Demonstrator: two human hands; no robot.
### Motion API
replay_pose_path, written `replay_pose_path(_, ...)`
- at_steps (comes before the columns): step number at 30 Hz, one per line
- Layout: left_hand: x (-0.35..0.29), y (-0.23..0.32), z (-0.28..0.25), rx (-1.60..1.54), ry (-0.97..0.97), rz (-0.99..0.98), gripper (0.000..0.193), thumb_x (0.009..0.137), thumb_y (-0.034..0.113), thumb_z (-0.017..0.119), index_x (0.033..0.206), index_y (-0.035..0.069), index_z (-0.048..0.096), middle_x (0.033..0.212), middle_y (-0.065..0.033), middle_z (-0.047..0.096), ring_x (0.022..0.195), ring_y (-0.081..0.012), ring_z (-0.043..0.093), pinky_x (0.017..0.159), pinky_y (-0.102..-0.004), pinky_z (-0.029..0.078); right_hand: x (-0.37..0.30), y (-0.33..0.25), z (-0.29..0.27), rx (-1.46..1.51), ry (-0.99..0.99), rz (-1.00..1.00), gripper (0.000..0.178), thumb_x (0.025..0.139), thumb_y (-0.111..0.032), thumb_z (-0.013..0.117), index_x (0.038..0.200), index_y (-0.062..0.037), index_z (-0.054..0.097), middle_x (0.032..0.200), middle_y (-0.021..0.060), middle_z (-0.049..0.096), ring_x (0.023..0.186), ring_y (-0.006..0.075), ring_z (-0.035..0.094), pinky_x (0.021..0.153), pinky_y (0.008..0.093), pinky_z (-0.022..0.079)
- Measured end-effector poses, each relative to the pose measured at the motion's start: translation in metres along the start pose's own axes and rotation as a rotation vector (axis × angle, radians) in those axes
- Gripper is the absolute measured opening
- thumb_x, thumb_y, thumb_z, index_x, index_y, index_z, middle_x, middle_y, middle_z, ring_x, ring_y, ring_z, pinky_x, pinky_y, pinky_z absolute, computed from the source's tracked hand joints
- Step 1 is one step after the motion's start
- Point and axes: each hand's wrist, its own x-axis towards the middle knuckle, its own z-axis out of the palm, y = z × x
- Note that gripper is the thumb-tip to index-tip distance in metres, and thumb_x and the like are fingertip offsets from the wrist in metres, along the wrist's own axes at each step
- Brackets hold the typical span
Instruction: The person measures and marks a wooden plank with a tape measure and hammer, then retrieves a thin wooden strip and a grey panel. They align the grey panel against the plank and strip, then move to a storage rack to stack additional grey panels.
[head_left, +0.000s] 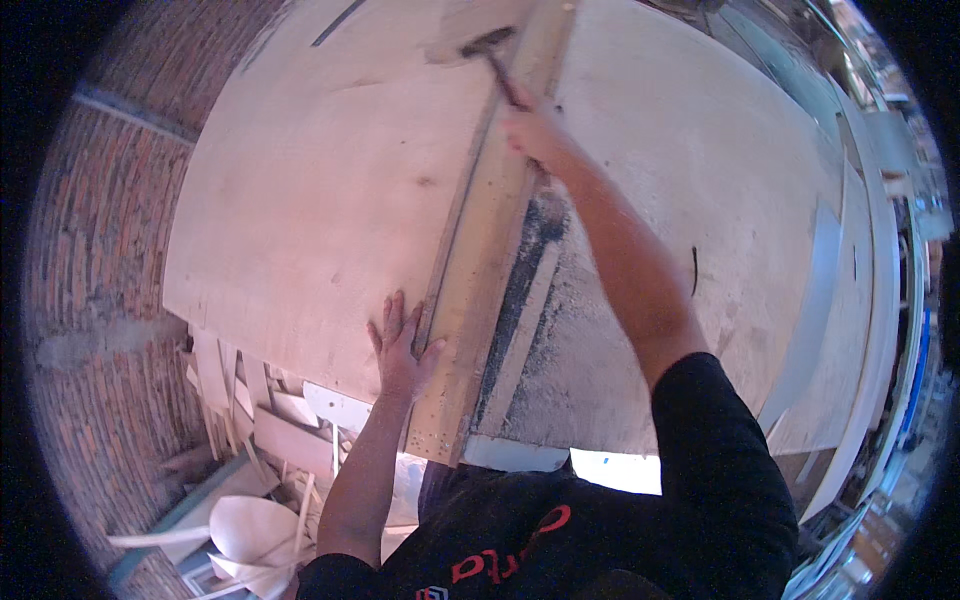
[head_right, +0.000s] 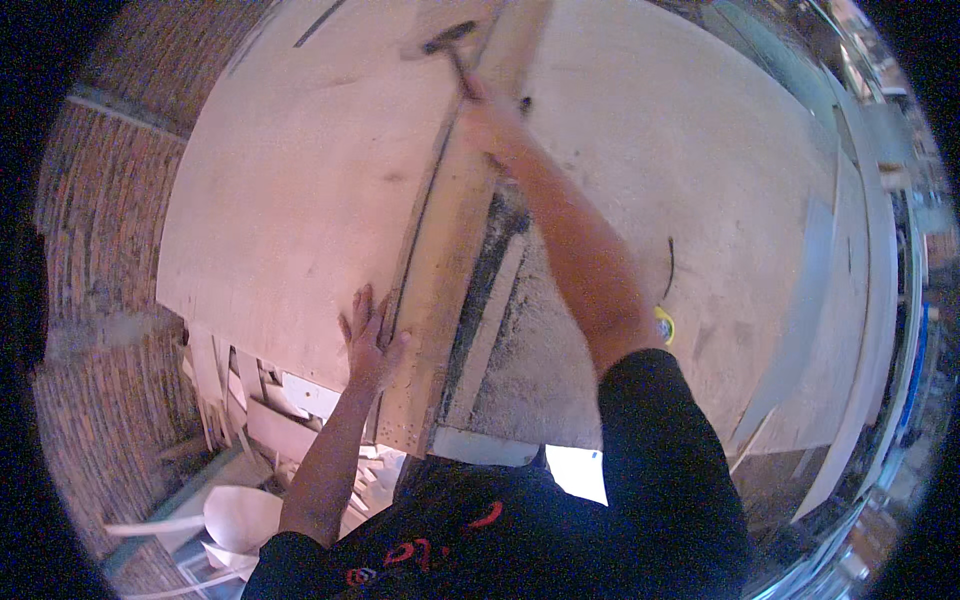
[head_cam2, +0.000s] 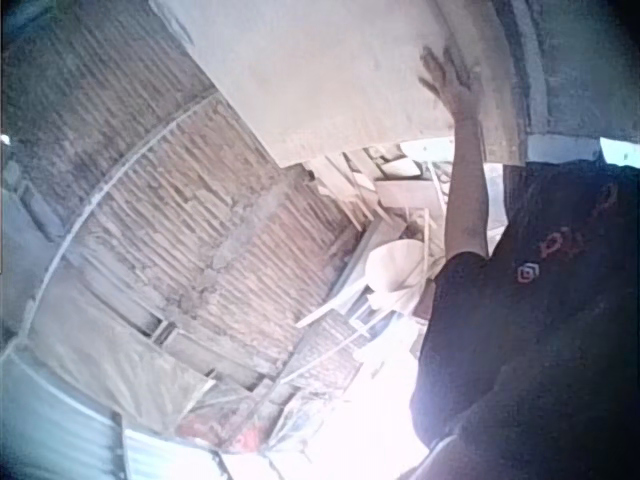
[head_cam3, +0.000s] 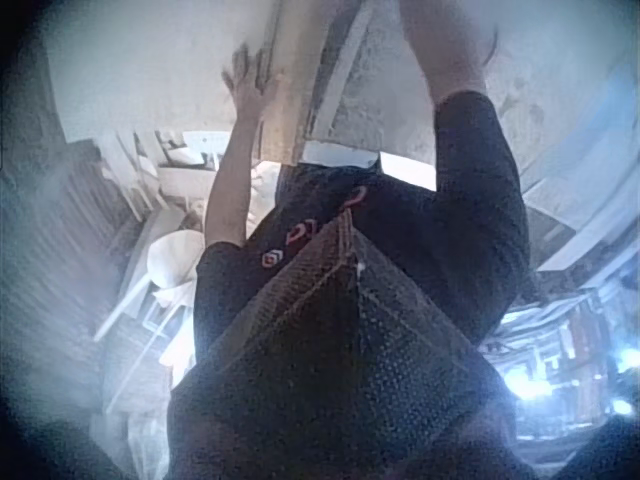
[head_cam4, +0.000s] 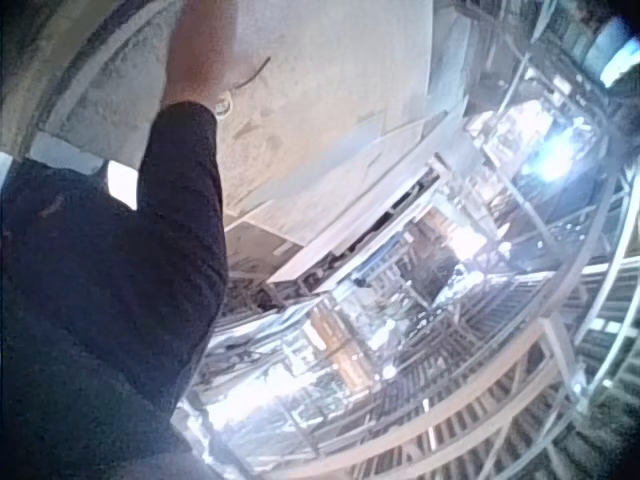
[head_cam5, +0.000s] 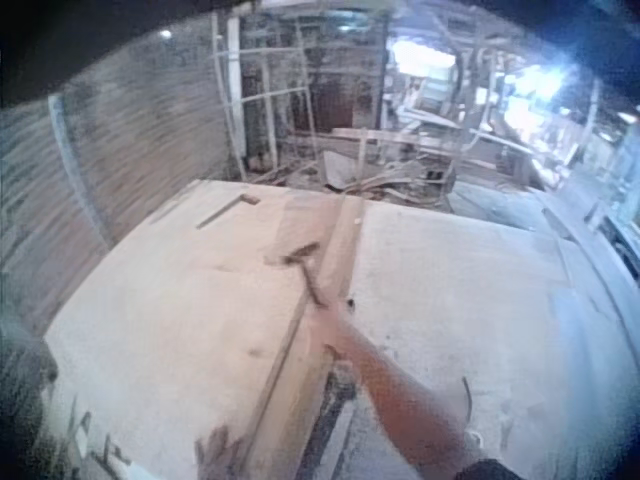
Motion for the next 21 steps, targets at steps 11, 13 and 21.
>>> replay_pose_path(11, 0.008, -0.007, 0.006, -0.079, 0.052, 0.134, 0.073, 0.082, 0.035, 0.069, 0.142, 0.003, 0.040, 0.155, -0.0169, 0.023, 0.146, -0.0305, 0.014, 0.113, -0.0595, -0.001, -0.237, -0.026, 0.072, -0.706, -0.126, -0.204, 0.020, 0.089, -0.023, 0.054, 0.097, -0.0074, 0.064, 0.092, 0.0189, 0.062, 0.087, 0.0393, 0.061, 0.074, 0.0503, 0.048)
replay_pose_path(13, 0.010, -0.006, 0.011, -0.070, 0.049, 0.127, 0.073, 0.083, 0.039, 0.067, 0.142, 0.003, 0.040, 0.155, -0.0165, 0.024, 0.146, -0.0304, 0.015, 0.113, -0.0594, -0.001, -0.345, 0.019, 0.064, -0.668, 0.092, -0.024, 0.021, 0.091, -0.023, 0.055, 0.103, -0.0085, 0.064, 0.088, 0.0177, 0.060, 0.087, 0.0384, 0.060, 0.073, 0.0493, 0.048)
replay_pose_path(21, 0.000, 0.005, 0.003, -0.034, 0.291, 0.271, 0.066, 0.086, 0.042, 0.065, 0.136, 0.004, 0.045, 0.145, -0.0183, 0.039, 0.137, -0.0326, 0.031, 0.111, -0.0571, 0.017, -0.891, 0.124, 0.166, -0.613, 1.092, 1.250, 0.028, 0.082, -0.024, 0.064, 0.107, -0.0118, 0.068, 0.113, 0.0134, 0.065, 0.107, 0.0312, 0.060, 0.094, 0.0397, 0.047)
